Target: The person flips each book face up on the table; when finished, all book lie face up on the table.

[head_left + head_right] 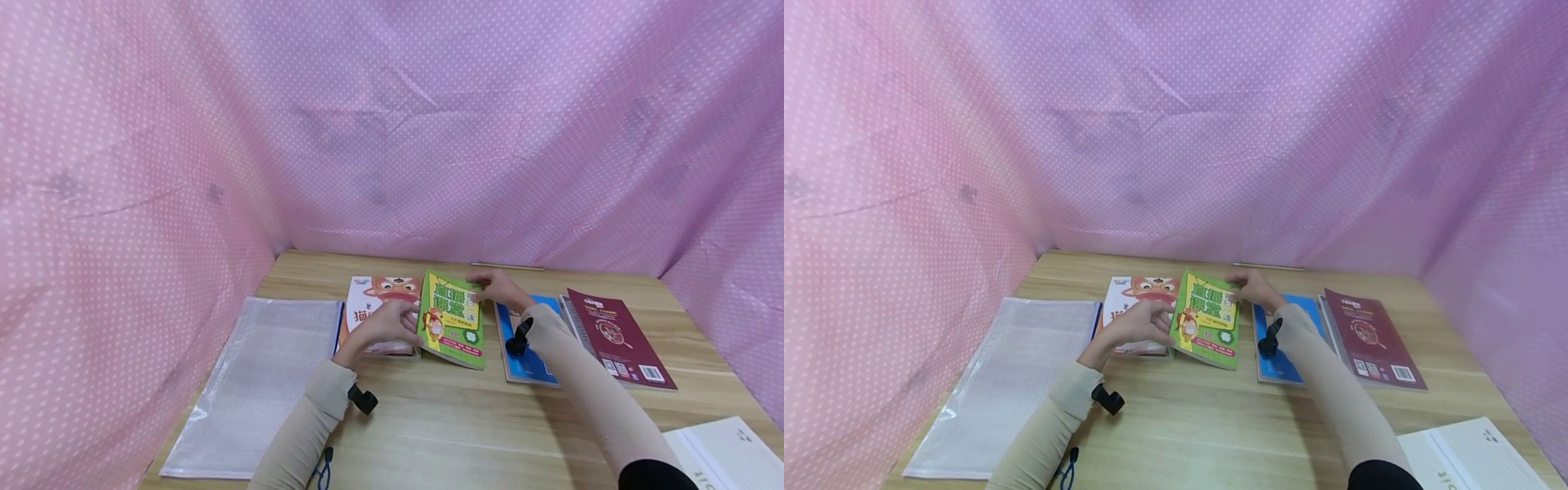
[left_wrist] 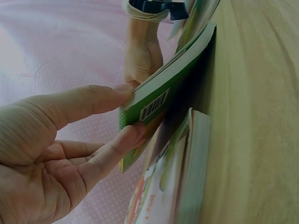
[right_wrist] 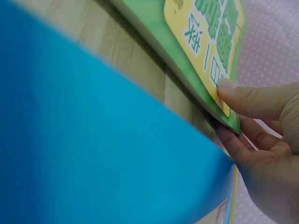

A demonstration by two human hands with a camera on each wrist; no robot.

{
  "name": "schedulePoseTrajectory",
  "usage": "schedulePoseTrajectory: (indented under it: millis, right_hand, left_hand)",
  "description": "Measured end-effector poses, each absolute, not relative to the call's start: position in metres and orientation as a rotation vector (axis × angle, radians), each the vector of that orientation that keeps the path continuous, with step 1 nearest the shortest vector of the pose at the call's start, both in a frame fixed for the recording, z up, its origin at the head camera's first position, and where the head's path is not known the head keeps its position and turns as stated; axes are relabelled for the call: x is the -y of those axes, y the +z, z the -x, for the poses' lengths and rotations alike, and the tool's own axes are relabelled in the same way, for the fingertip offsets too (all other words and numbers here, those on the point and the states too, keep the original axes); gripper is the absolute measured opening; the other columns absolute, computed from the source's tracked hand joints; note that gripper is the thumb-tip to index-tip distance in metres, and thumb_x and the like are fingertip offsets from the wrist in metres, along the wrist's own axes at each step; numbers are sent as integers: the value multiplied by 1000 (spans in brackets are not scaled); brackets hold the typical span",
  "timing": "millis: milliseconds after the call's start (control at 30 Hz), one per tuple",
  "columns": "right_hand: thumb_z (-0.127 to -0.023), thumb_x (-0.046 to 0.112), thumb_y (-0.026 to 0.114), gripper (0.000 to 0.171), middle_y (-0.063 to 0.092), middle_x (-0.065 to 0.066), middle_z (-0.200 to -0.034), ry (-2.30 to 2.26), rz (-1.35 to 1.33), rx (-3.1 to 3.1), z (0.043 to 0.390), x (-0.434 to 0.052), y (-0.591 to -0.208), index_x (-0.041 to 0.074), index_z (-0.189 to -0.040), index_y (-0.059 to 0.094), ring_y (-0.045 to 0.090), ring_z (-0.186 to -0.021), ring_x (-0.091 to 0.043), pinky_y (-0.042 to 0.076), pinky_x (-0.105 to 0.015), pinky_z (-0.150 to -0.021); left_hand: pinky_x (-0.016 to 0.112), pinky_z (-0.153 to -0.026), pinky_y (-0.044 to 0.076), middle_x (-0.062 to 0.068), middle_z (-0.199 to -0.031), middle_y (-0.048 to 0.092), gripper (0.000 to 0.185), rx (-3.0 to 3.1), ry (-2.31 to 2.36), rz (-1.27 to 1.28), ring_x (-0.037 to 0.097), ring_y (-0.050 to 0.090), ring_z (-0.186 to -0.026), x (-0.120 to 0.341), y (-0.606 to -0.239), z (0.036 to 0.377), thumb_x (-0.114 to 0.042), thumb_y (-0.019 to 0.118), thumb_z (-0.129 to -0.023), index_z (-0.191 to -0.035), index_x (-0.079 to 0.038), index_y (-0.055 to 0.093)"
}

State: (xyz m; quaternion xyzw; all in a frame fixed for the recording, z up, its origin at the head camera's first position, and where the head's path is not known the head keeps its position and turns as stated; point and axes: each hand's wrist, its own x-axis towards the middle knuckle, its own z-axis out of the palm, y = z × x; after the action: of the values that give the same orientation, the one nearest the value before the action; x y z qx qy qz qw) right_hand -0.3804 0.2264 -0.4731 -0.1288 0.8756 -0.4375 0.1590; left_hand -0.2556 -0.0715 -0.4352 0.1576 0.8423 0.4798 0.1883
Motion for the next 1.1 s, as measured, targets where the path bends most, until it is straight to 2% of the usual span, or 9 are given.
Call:
schedulePoseTrajectory:
  millis: [267,867,1100]
  right_hand:
    - [-90,-1,72,55,52,-23,-149,-1199,381,-2504,382,-226,-471,1,-143,56,46,-138,-38,40,-53,-116]
    - [-90,-2,72,52,55,-25,-145,-1182,426,-2517,381,-230,-468,-3,-140,57,52,-127,-35,47,-45,-105]
    - [-90,-3,70,52,55,-25,-145,-1201,425,-2513,380,-231,-469,-2,-141,57,52,-130,-37,45,-51,-109]
  left_hand:
    - [28,-84,59,6,-99,71,71,-2398,1287,-421,14,70,-90,67,-443,253,-9,88,-77,-139,4,56]
    - [30,-73,58,10,-98,68,71,-2298,1369,-299,18,68,-84,60,-451,250,-3,88,-75,-137,5,54]
    - [29,-72,55,11,-97,69,70,-2292,1364,-297,18,69,-81,57,-454,250,-6,89,-75,-135,2,54]
